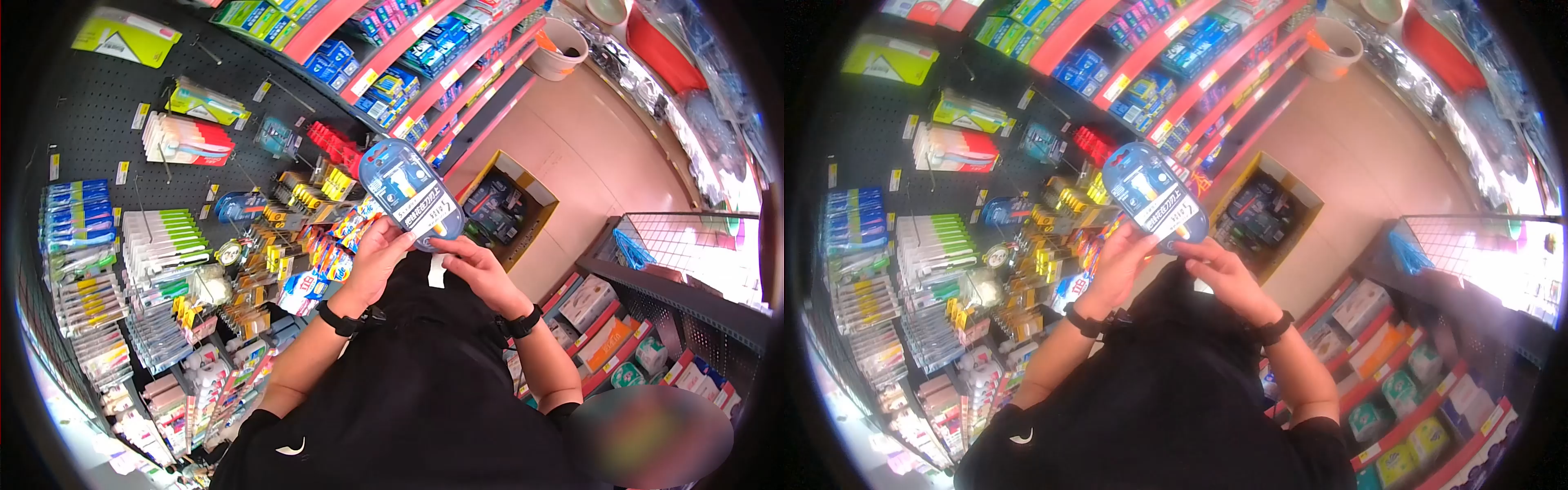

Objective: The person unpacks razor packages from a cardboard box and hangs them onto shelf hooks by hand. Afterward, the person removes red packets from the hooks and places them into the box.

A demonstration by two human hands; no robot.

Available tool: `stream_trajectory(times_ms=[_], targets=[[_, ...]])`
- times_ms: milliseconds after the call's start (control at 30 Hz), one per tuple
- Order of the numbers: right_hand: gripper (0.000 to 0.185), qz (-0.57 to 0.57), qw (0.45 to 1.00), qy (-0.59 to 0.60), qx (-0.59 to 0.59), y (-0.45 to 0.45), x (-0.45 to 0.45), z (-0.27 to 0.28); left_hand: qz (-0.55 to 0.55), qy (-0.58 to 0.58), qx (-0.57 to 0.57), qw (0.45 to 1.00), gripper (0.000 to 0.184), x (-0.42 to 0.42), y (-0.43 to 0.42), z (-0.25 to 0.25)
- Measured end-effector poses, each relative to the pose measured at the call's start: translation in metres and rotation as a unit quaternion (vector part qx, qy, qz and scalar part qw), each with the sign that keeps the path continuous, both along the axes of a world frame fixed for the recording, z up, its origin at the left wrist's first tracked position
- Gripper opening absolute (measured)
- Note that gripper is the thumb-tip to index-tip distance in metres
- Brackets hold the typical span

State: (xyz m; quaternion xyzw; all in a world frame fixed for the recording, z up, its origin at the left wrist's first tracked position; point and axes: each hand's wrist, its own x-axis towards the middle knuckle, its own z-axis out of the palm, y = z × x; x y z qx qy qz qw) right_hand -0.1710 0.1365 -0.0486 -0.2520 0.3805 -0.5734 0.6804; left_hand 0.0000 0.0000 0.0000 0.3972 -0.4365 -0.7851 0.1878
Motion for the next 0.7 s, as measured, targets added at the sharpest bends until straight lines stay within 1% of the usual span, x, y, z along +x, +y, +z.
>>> stream_trajectory(times_ms=[67, 100, 167, 200, 233, 300, 333, 400, 500, 700], targets=[[0.03, -0.032, 0.998, 0.048, 0.0, -0.002, -0.003, 0.007, 0.026, 0.007, -0.014, 1.0, 0.025, -0.002, 0.001, 0.005], [0.03, -0.026, 0.999, 0.044, 0.003, -0.007, 0.002, 0.013, 0.031, 0.003, -0.012, 0.999, 0.025, 0.005, -0.003, 0.015], [0.02, -0.102, 0.991, 0.082, -0.002, -0.006, -0.004, 0.013, 0.048, -0.023, -0.005, 0.999, 0.024, 0.008, -0.004, 0.025], [0.015, -0.121, 0.991, 0.063, 0.003, -0.008, -0.003, 0.013, 0.036, -0.034, -0.016, 0.999, 0.025, 0.016, -0.007, 0.023], [0.015, -0.116, 0.991, 0.066, 0.008, -0.005, -0.009, 0.013, 0.04, -0.031, -0.01, 0.999, 0.025, 0.021, -0.005, 0.02], [0.018, -0.095, 0.994, 0.03, 0.05, -0.007, -0.016, 0.012, 0.022, -0.042, -0.023, 0.999, 0.024, 0.028, -0.006, 0.022], [0.022, -0.093, 0.993, 0.051, 0.048, -0.011, -0.015, 0.013, 0.024, -0.044, -0.026, 0.998, 0.024, 0.031, -0.008, 0.025], [0.024, -0.095, 0.994, 0.048, 0.035, -0.018, -0.01, 0.022, 0.0, -0.064, -0.03, 0.998, 0.024, 0.034, -0.007, 0.03], [0.027, -0.094, 0.995, 0.039, 0.02, -0.023, -0.002, 0.026, -0.028, -0.057, -0.01, 0.998, 0.023, 0.033, -0.003, 0.034], [0.029, -0.077, 0.997, 0.027, 0.009, -0.021, 0.0, 0.024, -0.023, -0.07, -0.011, 0.997, 0.023, 0.032, 0.002, 0.038]])
